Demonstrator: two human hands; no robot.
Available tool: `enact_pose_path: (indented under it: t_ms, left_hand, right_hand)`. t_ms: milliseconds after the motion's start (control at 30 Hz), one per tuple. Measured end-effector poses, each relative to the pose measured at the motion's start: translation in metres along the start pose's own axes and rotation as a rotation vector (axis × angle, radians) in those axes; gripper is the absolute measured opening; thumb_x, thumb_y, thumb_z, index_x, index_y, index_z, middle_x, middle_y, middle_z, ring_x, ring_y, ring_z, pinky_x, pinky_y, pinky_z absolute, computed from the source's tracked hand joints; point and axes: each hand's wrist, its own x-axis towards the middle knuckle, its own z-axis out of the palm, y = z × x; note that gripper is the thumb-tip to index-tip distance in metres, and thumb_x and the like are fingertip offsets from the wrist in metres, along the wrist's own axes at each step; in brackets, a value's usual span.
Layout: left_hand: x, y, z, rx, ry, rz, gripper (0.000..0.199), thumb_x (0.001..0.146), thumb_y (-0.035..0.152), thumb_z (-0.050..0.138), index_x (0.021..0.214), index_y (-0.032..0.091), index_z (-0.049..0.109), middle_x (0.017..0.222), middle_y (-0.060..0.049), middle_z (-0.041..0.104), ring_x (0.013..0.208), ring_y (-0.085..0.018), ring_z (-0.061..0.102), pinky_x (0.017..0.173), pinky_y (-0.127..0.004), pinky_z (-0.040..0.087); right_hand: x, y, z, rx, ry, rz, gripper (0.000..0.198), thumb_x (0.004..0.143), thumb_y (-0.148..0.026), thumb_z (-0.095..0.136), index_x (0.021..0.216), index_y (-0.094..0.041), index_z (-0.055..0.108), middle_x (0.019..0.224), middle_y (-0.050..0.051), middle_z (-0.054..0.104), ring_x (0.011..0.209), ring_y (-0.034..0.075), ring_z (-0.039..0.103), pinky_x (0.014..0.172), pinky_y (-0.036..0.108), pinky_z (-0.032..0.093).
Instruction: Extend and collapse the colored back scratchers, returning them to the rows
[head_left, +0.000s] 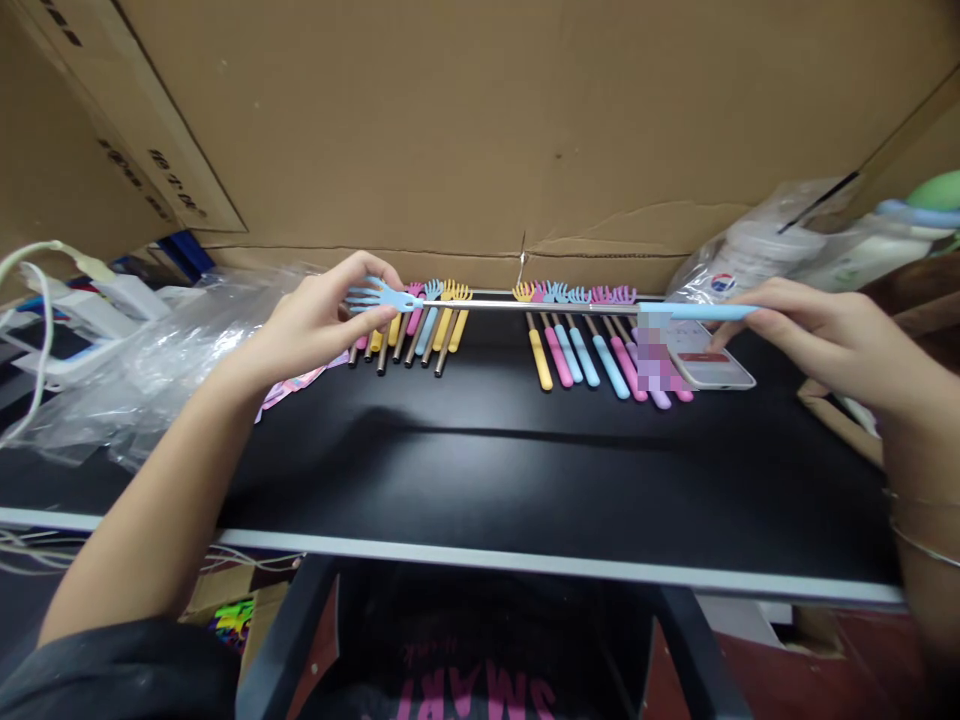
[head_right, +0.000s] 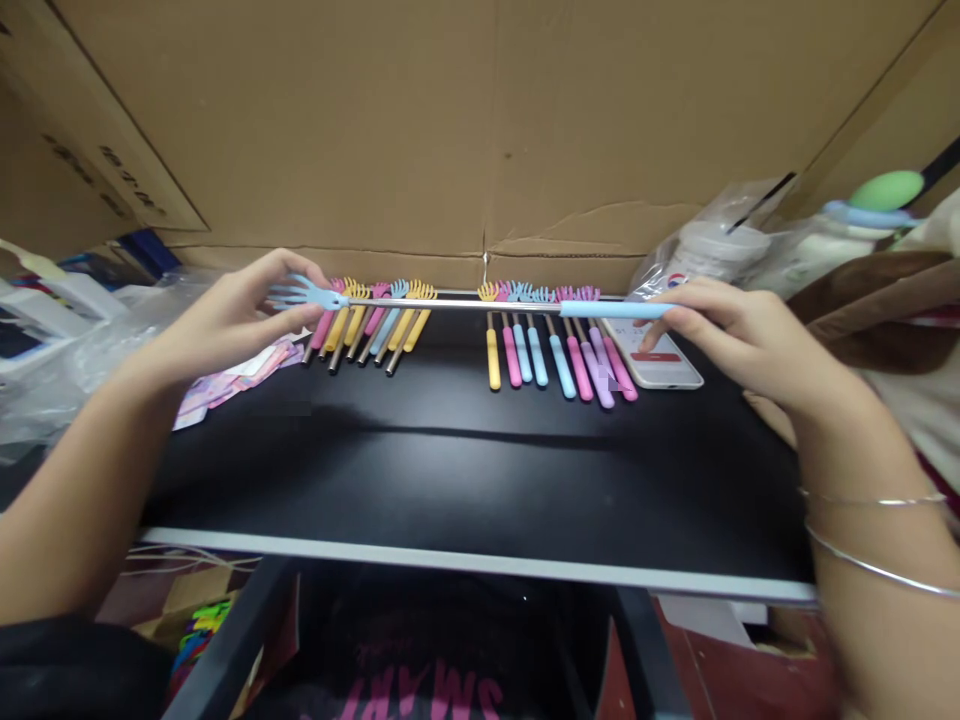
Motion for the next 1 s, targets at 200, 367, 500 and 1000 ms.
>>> enact_pose_path:
  t_ms: [200,367,500,1000]
  left_hand:
    - [-0.005,0.004,-0.008,-0.147,-0.025,0.066,0.026,0.091,0.038,0.059,0.106,0.019,0.053,0.092,0.0,0.058,0.072,-0.009,0.053,0.061,-0.016,0.043]
    - [-0.002,-0.004,-0.009,-0.145,0.022,0.045,0.027,0.088,0.039,0.062,0.105,0.02,0.053,0.089,0.001,0.058,0.069,-0.008,0.052,0.059,-0.016,0.043]
    - [0.001,-0.005,0.0,-0.126,0.09,0.038,0.026,0.086,0.038,0.062,0.101,0.02,0.052,0.086,0.001,0.056,0.06,-0.007,0.049,0.055,-0.017,0.041]
    - [-0.01,0.029,0.053,-0.084,-0.128,0.188,0.027,0.094,0.041,0.051,0.11,0.021,0.055,0.094,-0.002,0.066,0.07,-0.013,0.059,0.065,-0.023,0.043]
  right_hand:
    - [-0.003,-0.009,-0.004,-0.063,0.105,-0.002,0.04,0.092,-0.059,0.047,0.083,-0.025,0.066,0.082,0.007,0.067,0.078,0.02,0.06,0.077,0.037,0.044]
    - [-0.005,-0.007,0.003,-0.135,0.215,-0.006,0.039,0.093,-0.057,0.045,0.084,-0.025,0.065,0.082,0.006,0.064,0.08,0.021,0.059,0.078,0.037,0.043]
    - [-0.004,-0.003,0.012,-0.02,0.273,0.027,0.032,0.093,-0.05,0.05,0.086,-0.023,0.065,0.081,0.005,0.064,0.081,0.02,0.059,0.081,0.037,0.043]
    - [0.004,-0.06,0.064,0.118,-0.013,-0.124,0.024,0.093,-0.043,0.052,0.101,-0.031,0.071,0.072,0.002,0.069,0.069,0.022,0.061,0.073,0.038,0.045]
